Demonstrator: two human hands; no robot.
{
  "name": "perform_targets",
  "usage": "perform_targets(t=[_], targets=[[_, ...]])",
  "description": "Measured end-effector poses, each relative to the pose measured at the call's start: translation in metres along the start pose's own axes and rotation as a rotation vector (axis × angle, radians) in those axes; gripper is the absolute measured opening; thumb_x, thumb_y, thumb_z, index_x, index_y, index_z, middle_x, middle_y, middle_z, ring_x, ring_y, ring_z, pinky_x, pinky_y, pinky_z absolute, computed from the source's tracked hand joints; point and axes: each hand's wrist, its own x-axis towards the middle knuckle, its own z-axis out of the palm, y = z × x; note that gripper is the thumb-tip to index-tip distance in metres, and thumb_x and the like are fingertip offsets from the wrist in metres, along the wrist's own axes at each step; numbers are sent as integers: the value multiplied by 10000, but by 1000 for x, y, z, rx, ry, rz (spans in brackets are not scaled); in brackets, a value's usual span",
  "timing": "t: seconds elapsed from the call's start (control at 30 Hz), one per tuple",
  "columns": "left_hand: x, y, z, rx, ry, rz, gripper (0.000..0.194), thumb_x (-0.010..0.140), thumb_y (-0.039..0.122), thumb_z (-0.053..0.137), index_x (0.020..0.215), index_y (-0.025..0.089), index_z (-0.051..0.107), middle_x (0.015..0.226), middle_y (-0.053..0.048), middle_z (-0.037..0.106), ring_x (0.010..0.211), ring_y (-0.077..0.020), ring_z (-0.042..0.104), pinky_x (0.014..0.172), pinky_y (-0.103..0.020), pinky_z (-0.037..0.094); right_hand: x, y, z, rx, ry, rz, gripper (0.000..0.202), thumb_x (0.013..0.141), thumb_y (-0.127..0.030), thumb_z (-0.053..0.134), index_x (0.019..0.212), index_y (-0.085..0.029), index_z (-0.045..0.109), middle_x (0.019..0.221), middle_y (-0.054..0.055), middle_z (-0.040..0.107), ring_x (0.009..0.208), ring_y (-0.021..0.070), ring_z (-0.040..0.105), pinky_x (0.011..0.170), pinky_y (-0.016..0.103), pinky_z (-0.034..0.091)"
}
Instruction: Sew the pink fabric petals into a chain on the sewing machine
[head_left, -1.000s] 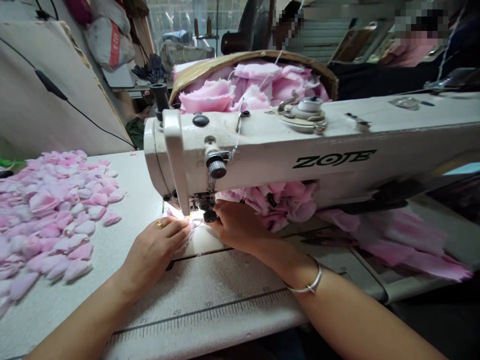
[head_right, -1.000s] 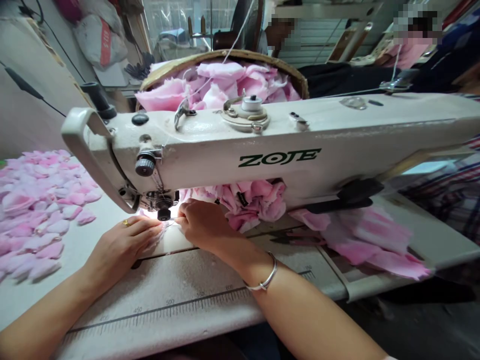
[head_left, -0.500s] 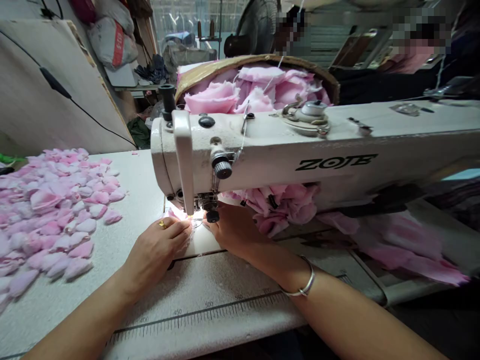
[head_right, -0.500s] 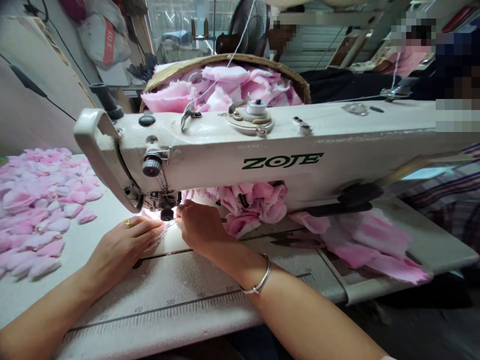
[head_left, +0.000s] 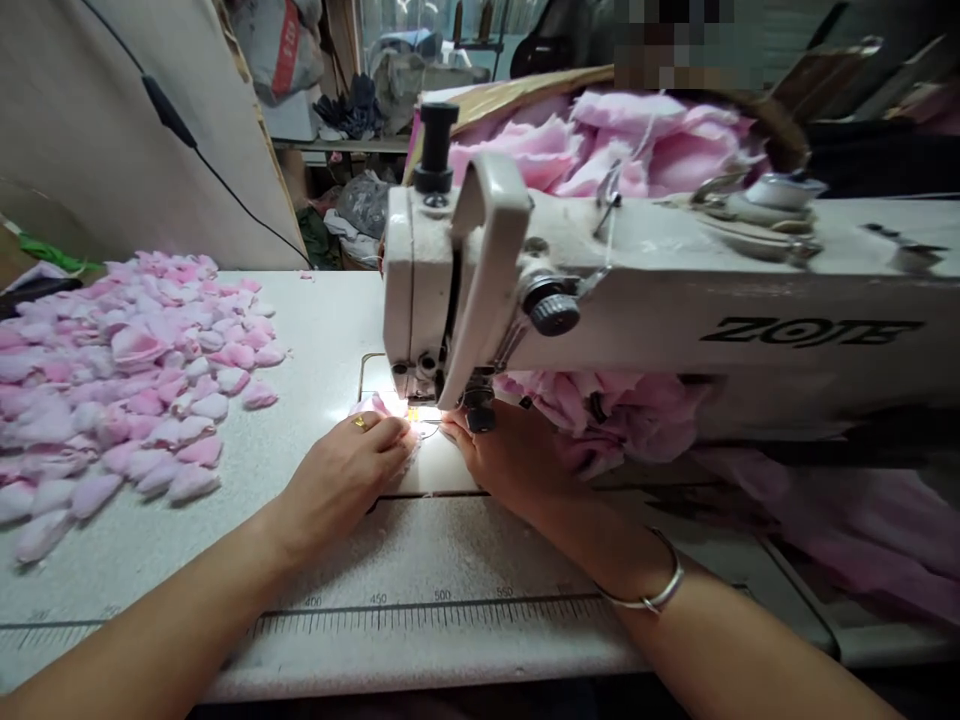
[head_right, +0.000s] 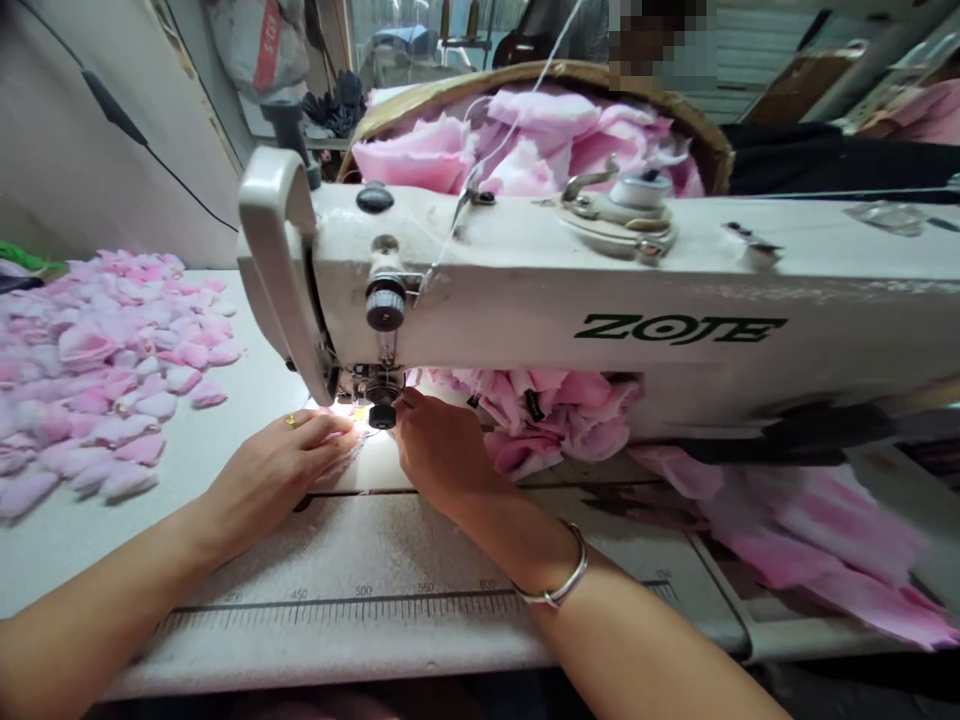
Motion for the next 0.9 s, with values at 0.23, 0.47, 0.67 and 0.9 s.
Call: perform_targets(t=[0.23,0.47,0.67,0.9], targets=[[0,-1,1,-45,-8,-38,251,940,158,465,1165,142,576,1002,-73,623,958,-223,561,837,-380,521,-1,0,4,-60,76,-48,272,961,-283,427,937,-170,673,799,108,674,726,217,598,522,320,212],[4,-7,5,-70,31,-70,235,944,201,481,1142,179,604,1036,-67,644,981,-210,581,846,-363,512,2,2,7,-46,199,-106,223,933,-182,431,868,-175,644,775,81,662,702,189,574,520,314,220],[6,-12,4,-131,87,-139,246,942,175,434,1059,207,648,1030,-44,677,932,-204,614,759,-338,516,2,8,4,32,167,-116,194,895,-132,433,914,-159,624,889,74,663,754,188,588,533,313,276],[3,-11,5,-47,97,-58,233,958,210,429,1074,201,631,1064,-44,652,946,-207,589,767,-328,497,-6,14,4,176,143,-81,172,923,-271,480,930,-184,628,945,34,648,784,172,598,564,303,333]])
